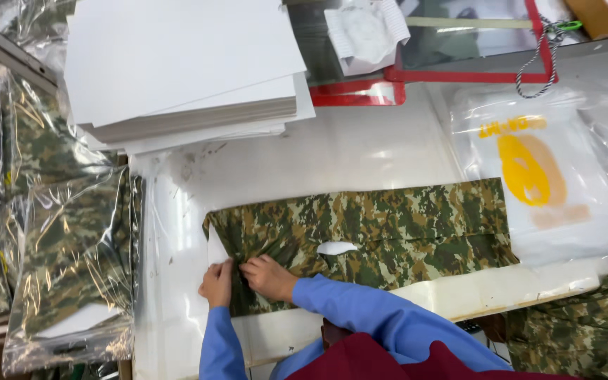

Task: The person folds camouflage-patterned shirts on a white table, inserts a white cardboard sheet into each one for support, places them into plastic bags, and sets the bagged shirts into a cardboard box.

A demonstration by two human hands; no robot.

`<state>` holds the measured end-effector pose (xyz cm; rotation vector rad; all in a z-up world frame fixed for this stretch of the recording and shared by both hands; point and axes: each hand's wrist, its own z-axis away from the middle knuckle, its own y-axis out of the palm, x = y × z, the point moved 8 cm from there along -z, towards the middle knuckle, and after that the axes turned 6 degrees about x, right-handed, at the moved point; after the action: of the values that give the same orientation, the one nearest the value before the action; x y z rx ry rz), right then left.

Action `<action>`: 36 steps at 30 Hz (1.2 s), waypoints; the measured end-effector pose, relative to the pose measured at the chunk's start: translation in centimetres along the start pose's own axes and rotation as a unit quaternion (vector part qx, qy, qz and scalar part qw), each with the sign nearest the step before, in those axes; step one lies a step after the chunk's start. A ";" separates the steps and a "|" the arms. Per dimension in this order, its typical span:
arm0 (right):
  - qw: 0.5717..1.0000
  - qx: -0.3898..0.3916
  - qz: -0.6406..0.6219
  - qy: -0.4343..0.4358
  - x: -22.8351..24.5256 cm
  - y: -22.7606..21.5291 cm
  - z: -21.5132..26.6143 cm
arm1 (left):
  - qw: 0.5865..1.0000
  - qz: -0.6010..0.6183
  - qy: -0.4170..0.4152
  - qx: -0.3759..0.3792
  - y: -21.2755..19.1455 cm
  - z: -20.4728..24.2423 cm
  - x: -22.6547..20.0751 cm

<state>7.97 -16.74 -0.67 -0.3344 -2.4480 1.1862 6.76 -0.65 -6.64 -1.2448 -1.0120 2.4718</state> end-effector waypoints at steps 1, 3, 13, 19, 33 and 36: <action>1.000 -0.008 0.010 0.001 0.1 -1.9 -0.5 | 1.000 0.000 0.013 -0.001 -0.1 0.0 -1.1; 0.979 0.171 -0.104 0.035 0.7 -2.5 -0.7 | 0.998 -0.060 -0.010 0.001 -0.5 0.6 -1.8; 0.970 -0.118 -0.171 0.124 -16.9 -29.1 -10.2 | 0.997 -0.071 0.017 -0.023 0.8 -0.8 0.7; 0.936 -0.211 0.130 0.250 -36.4 -41.5 -13.8 | 0.999 -0.037 0.029 -0.016 1.0 0.0 0.3; 0.953 -0.289 -0.037 0.083 -21.2 -40.0 -16.9 | 0.976 -0.024 0.055 -0.208 1.2 3.3 0.5; 0.973 -0.183 -0.126 0.066 -15.0 -28.5 -15.9 | 0.962 -0.029 0.056 -0.265 4.8 -1.2 6.9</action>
<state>27.35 -28.79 27.02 -0.1889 -2.4928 0.5883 3.92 -0.57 -14.66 -1.4452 -1.7204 2.1217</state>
